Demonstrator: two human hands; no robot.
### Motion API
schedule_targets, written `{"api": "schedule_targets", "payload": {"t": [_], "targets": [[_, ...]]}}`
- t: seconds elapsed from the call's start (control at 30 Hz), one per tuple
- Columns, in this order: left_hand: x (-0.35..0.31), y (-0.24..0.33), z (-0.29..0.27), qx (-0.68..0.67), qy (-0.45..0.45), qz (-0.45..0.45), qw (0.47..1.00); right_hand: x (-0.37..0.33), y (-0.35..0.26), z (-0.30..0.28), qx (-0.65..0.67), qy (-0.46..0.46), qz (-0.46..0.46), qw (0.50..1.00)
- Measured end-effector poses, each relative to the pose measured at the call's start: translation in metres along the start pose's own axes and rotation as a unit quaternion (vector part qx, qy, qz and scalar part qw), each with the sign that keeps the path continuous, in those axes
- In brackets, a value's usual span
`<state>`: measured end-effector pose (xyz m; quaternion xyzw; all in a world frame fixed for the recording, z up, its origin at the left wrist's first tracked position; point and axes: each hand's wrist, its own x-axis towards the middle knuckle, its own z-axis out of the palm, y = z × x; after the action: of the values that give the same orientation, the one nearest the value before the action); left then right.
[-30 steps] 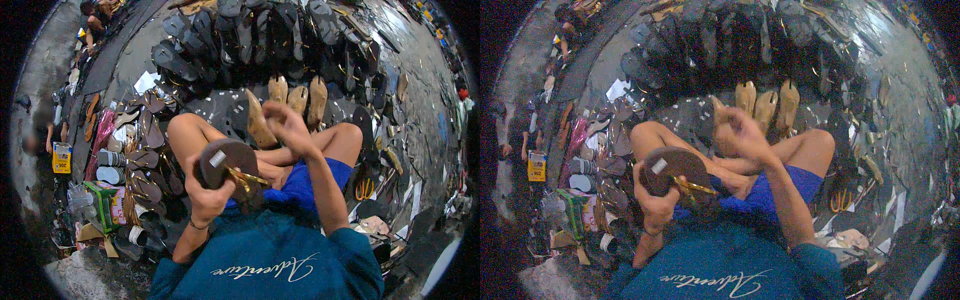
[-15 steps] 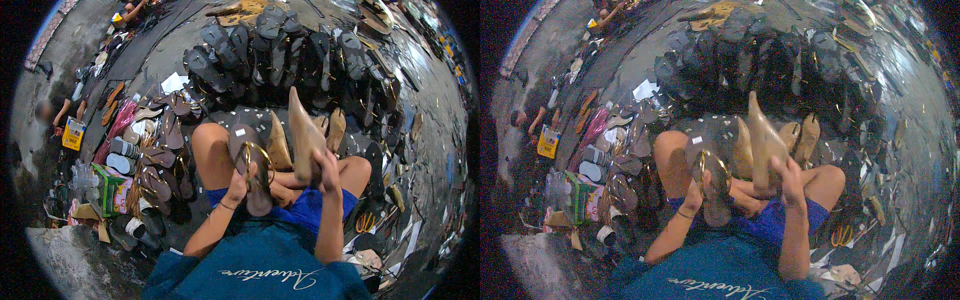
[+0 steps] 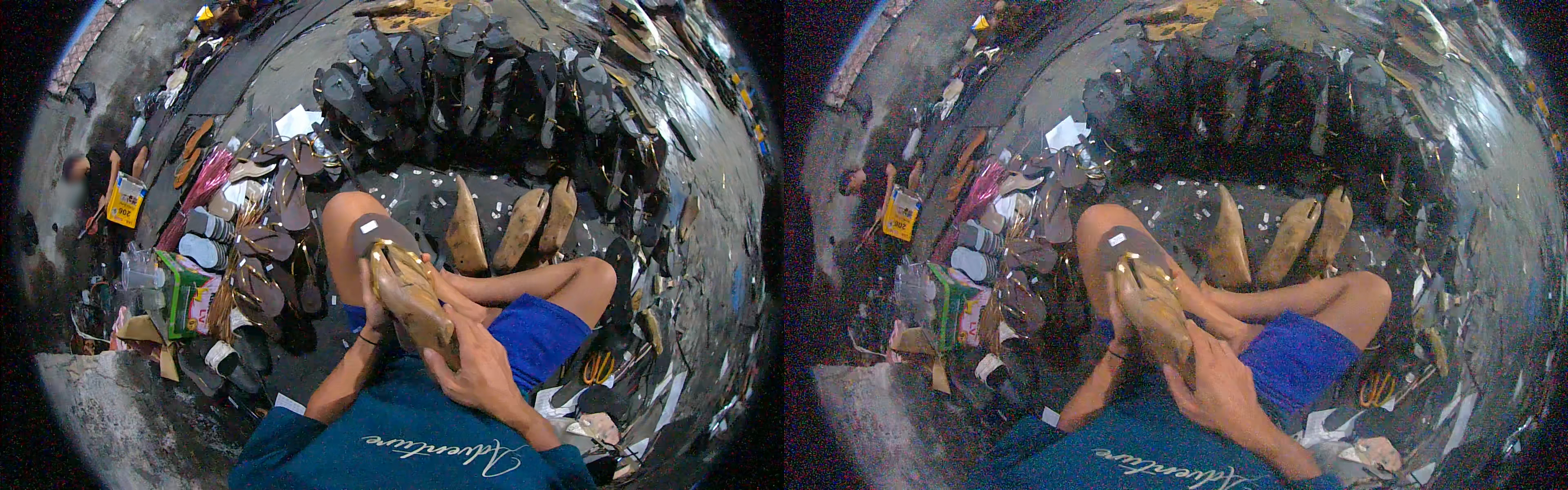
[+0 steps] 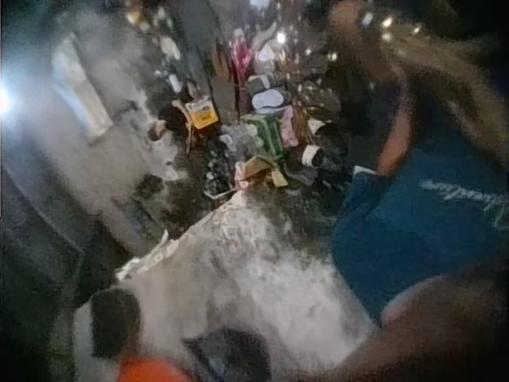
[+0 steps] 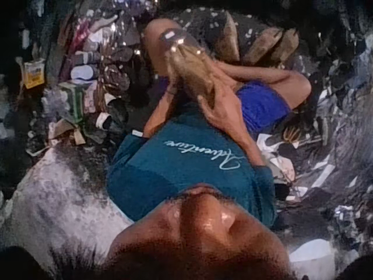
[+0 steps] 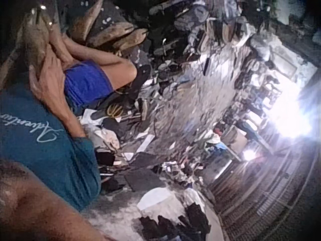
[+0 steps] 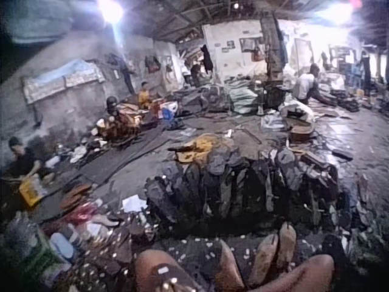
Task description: The person sits on the floor and repeatedly picks up sandal soles and straps, then presses the straps into the soles to assemble them. The person handles multiple sandals one at a time, turning them over and pressing the straps into place.
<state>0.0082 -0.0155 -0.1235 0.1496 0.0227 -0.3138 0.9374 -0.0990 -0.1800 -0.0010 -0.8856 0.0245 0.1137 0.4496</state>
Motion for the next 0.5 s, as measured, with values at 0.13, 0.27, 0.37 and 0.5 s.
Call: {"api": "schedule_targets", "payload": {"t": [0.13,0.27,0.37,0.5], "targets": [[-0.001,-0.021,0.011,0.133,0.21,0.037,0.968,0.021,0.003,0.024,-0.066,0.094,-0.047,0.992],[0.005,-0.01,0.006,0.271,0.208,0.043,0.939,0.049,0.002,0.052,-0.068,0.189,-0.06,0.978],[0.004,-0.01,-0.015,0.161,0.12,0.034,0.979,0.057,-0.002,0.062,-0.046,0.243,-0.093,0.964],[0.01,-0.01,0.002,0.141,0.181,0.028,0.973,0.069,0.002,0.069,-0.021,0.275,-0.116,0.954]]}}
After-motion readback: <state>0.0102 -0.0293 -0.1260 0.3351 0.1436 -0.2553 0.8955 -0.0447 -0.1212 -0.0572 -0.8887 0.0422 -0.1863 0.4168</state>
